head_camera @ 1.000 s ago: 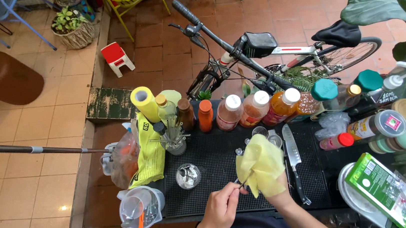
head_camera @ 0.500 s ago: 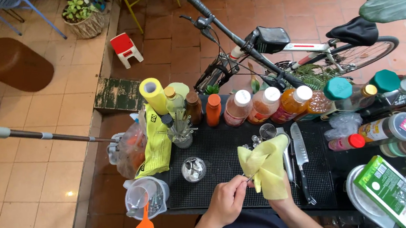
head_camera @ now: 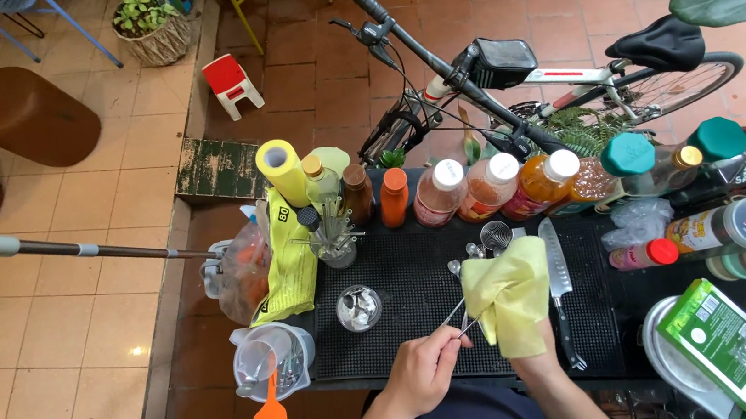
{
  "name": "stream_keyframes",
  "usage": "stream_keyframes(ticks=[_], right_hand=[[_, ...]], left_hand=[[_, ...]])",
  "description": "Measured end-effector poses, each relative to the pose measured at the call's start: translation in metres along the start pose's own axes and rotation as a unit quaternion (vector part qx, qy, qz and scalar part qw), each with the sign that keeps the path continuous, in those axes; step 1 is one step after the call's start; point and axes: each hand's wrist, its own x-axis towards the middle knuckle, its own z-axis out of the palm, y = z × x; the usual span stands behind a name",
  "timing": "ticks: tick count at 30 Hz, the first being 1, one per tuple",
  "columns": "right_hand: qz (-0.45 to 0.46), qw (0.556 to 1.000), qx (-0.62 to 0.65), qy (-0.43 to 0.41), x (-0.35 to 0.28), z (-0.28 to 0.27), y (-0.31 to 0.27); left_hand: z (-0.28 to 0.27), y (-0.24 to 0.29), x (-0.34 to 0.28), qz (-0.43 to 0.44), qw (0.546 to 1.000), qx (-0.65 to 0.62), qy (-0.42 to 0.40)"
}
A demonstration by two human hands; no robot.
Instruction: Polishing and wiping several small bar spoons using a yellow cleaning cloth.
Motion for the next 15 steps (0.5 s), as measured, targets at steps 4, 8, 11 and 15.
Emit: stream_keyframes(ticks=[4, 8, 11, 15], right_hand=[[-0.163, 0.974, -0.153, -0.019, -0.004, -0.017, -0.007], [-0.169, 0.98, -0.098, -0.023, -0.001, -0.029, -0.011], [-0.067, 0.995, 0.078, -0.006, 0.006, -0.037, -0.008], [-0.211, 0.939, -0.268, -0.035, 0.008, -0.029, -0.01]], left_hand=[[0.001, -0.014, -0.006, 0.002, 0.999, -0.032, -0.031], [0.007, -0.038, -0.01, -0.001, 0.988, -0.138, -0.063], [0.011, -0.04, -0.012, -0.042, 0.98, -0.179, -0.081], [0.012, -0.036, -0.01, -0.04, 0.979, -0.188, -0.066]])
